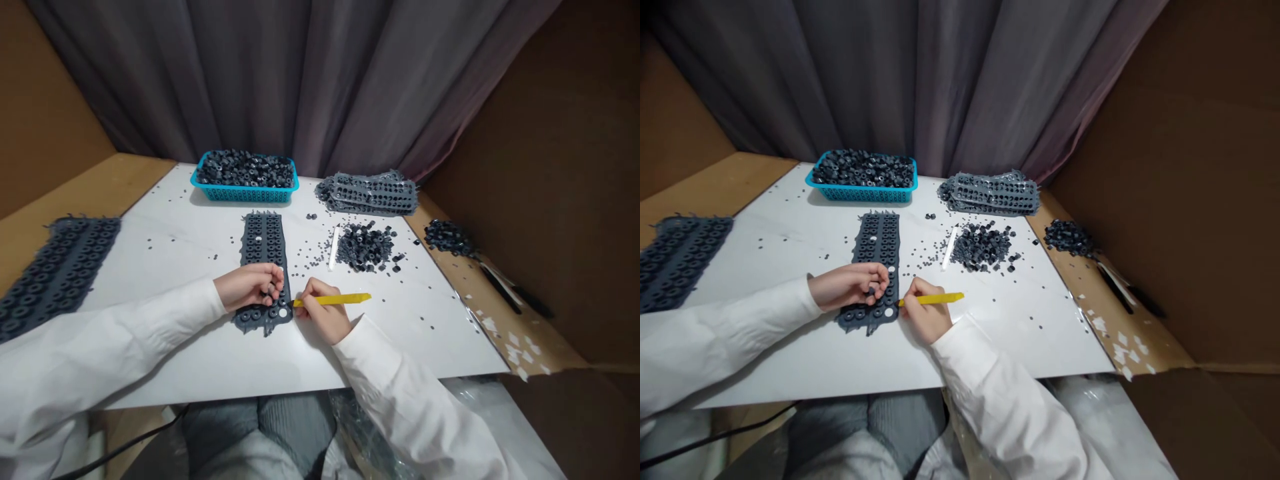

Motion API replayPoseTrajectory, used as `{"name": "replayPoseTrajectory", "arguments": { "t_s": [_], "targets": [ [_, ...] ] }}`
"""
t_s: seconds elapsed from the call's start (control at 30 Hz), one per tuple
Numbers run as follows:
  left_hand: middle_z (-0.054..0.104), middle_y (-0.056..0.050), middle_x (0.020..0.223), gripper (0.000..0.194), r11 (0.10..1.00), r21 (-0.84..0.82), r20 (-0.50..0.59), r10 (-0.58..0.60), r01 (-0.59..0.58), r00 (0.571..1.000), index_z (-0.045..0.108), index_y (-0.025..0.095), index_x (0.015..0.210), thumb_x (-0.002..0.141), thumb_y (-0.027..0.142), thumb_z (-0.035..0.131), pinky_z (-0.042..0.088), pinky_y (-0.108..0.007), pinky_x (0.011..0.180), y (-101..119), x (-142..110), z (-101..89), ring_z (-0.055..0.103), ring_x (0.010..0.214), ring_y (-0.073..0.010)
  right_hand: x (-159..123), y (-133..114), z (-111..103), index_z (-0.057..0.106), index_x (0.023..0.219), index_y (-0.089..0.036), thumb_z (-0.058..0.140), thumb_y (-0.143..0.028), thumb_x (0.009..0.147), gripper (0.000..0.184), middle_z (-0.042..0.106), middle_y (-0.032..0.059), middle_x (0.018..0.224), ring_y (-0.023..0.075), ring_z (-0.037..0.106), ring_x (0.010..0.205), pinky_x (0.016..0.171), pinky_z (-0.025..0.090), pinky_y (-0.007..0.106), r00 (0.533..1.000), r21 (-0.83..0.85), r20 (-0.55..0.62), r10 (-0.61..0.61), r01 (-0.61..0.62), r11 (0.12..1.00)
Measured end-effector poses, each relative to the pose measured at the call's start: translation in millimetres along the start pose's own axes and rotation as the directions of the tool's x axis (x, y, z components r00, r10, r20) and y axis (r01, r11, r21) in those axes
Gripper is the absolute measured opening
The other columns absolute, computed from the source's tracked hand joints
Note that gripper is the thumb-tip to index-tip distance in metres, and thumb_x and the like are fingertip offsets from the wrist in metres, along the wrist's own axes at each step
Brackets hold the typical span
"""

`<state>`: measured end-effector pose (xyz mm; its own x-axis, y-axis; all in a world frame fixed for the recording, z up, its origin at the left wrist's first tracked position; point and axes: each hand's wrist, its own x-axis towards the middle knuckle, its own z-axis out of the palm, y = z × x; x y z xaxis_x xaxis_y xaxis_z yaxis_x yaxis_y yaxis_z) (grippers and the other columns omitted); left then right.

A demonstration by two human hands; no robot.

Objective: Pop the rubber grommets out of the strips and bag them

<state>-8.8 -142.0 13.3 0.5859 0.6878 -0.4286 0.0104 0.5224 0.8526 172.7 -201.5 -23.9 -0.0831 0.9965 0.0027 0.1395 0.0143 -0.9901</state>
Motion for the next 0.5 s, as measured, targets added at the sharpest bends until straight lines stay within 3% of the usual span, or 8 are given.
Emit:
{"name": "replayPoseTrajectory", "arguments": {
  "t_s": [0.13,0.23,0.33,0.4,0.43,0.5],
  "targets": [
    [0.064,-0.012,0.085,0.032,0.999,0.013,0.052,-0.038,0.037,0.998,0.054,0.011,0.087,0.058,0.011,0.041,0.053,-0.029,0.066,0.9,7.9,-5.4,0.064,0.073,-0.0152,0.4,1.3,-0.1,0.043,0.06,-0.02,0.045,-0.013,0.073,0.015,0.059,-0.0033,0.051,0.0108,0.055,0.047,0.051,0.043,0.022,1.0,-0.019,0.015,0.009,-0.009,1.0],
    [0.062,-0.023,0.11,0.043,0.984,0.17,0.175,0.032,-0.062,0.984,0.047,0.007,0.106,0.067,0.017,0.032,0.053,-0.039,0.084,1.8,9.3,-10.4,0.065,0.097,-0.0223,0.1,1.4,-1.1,0.042,0.06,-0.02,0.045,-0.012,0.074,0.016,0.059,-0.0036,0.051,0.0106,0.055,0.047,0.052,0.043,0.022,1.0,-0.034,0.026,0.001,0.0,0.999],
    [0.053,-0.027,0.124,0.051,0.86,0.459,0.291,0.091,-0.222,0.952,0.035,0.001,0.122,0.074,0.015,0.022,0.052,-0.037,0.088,3.6,6.6,-11.5,0.058,0.113,-0.0227,-0.2,1.3,-2.3,0.042,0.06,-0.02,0.045,-0.012,0.075,0.017,0.06,-0.0034,0.052,0.0109,0.055,0.048,0.053,0.043,0.022,0.999,-0.047,0.037,-0.011,0.012,0.999],
    [0.049,-0.028,0.129,0.055,0.77,0.586,0.312,0.076,-0.255,0.947,0.028,0.0,0.128,0.075,0.012,0.024,0.053,-0.037,0.089,4.6,3.9,-10.4,0.055,0.117,-0.0227,-0.4,1.4,-3.0,0.042,0.06,-0.02,0.046,-0.013,0.076,0.017,0.06,-0.0031,0.052,0.0112,0.056,0.049,0.053,0.043,0.022,0.999,-0.05,0.043,-0.012,0.014,0.999],
    [0.048,-0.028,0.13,0.057,0.761,0.596,0.317,0.07,-0.256,0.946,0.025,0.0,0.129,0.074,0.011,0.026,0.052,-0.039,0.089,4.8,2.7,-9.7,0.054,0.118,-0.0234,-0.5,1.5,-3.2,0.042,0.061,-0.02,0.046,-0.013,0.076,0.017,0.06,-0.0031,0.053,0.0112,0.056,0.049,0.053,0.043,0.022,0.999,-0.051,0.045,-0.011,0.013,0.999],
    [0.046,-0.026,0.132,0.059,0.841,0.494,0.312,0.066,-0.221,0.948,0.025,0.002,0.13,0.072,0.012,0.03,0.05,-0.043,0.093,4.5,0.8,-8.2,0.052,0.12,-0.0251,-0.7,1.4,-3.5,0.043,0.061,-0.02,0.046,-0.013,0.076,0.017,0.06,-0.0032,0.053,0.0112,0.056,0.049,0.053,0.043,0.022,0.999,-0.049,0.049,-0.006,0.008,0.999]
  ]
}}
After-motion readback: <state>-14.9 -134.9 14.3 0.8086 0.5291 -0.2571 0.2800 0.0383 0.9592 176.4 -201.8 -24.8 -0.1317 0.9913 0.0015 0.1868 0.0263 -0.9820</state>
